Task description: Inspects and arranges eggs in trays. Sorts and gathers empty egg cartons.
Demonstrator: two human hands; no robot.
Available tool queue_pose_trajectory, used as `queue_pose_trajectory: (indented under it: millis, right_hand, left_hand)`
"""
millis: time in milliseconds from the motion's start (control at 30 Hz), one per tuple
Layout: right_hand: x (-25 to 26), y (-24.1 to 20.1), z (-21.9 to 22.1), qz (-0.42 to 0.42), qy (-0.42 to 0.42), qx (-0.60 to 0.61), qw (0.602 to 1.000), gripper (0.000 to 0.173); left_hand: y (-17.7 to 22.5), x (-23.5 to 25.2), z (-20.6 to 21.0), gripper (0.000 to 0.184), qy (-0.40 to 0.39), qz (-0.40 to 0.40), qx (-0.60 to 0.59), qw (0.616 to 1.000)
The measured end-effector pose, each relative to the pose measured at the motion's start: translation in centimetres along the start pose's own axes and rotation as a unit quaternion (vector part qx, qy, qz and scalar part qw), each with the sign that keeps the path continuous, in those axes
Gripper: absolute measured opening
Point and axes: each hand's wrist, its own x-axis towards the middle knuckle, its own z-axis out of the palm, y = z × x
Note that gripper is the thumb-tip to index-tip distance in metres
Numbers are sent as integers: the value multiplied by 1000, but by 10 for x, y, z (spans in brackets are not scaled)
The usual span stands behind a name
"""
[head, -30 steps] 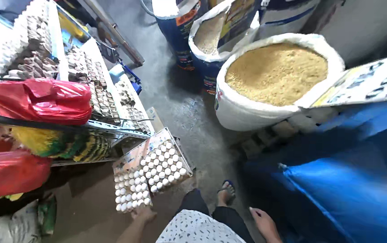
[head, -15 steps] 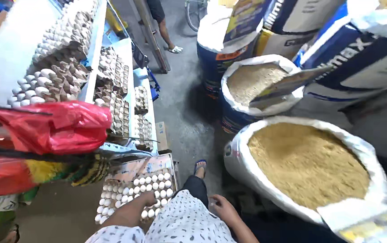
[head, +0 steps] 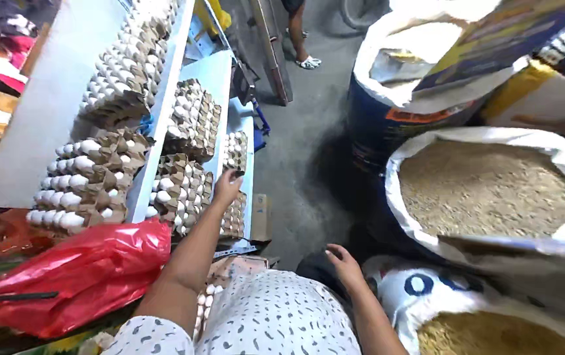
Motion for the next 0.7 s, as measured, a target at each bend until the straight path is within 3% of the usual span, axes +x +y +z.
queue_pose_trajectory:
  millis: [133,267,400,700]
  right_hand:
    - [62,-47,-17,4,-30,-52,998,36]
    - [134,-80,-37,25,-21,-103,994,35]
    - [191,-106,-46,55,-22,-146,988,36]
    - [240,-110,-46,97,-94,-219,966,36]
  left_hand:
    - [6,80,-62,57,207,-58,-68,974]
    - [0,137,-108,61,333,-160,-37,929]
    - [-18,174,-135,60,307,-239,35,921]
    - [-44,203,-156,60,276,-264,47,923]
